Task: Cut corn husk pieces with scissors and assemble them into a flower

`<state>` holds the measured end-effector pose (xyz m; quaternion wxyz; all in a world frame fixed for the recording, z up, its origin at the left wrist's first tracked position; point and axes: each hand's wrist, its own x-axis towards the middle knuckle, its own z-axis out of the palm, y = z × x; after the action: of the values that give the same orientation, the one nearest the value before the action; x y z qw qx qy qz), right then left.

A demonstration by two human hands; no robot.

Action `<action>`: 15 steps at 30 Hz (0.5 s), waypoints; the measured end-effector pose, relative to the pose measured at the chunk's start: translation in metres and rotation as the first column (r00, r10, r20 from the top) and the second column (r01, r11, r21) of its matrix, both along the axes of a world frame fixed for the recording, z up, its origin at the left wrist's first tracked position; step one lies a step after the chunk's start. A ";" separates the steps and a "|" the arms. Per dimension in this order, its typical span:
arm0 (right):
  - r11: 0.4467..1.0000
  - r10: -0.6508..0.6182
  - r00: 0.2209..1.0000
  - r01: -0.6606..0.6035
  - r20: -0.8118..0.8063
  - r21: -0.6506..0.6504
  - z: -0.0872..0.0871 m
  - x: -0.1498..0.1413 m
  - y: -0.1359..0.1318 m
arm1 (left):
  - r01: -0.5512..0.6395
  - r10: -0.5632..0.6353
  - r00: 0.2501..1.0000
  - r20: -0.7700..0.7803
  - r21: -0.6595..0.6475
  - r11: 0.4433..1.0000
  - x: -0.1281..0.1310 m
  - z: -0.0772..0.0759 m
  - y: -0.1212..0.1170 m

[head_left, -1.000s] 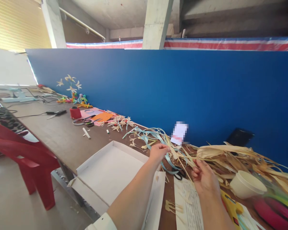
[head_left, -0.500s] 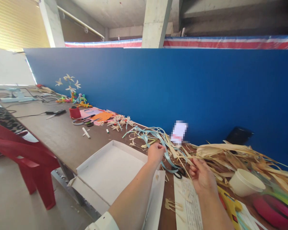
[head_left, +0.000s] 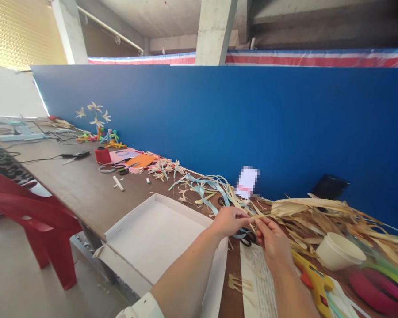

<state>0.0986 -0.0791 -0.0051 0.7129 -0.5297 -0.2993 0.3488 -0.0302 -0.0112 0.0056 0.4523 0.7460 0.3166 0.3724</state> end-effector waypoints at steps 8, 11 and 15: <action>0.999 0.010 0.999 -0.008 0.039 -0.034 0.002 -0.004 0.000 | 0.004 -0.001 1.000 0.026 -0.114 0.993 0.003 -0.006 0.002; 0.999 -0.036 0.999 0.036 0.001 -0.015 0.003 -0.002 -0.001 | 0.017 -0.003 0.998 0.062 -0.216 0.976 0.004 -0.004 0.002; 0.996 -0.085 0.992 0.087 -0.094 0.014 0.002 0.002 0.000 | -0.014 0.042 0.994 0.103 -0.265 0.964 0.004 -0.001 0.001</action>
<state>0.1002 -0.0795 -0.0031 0.7452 -0.5188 -0.2458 0.3392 -0.0263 -0.0099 0.0050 0.5588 0.6534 0.3491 0.3729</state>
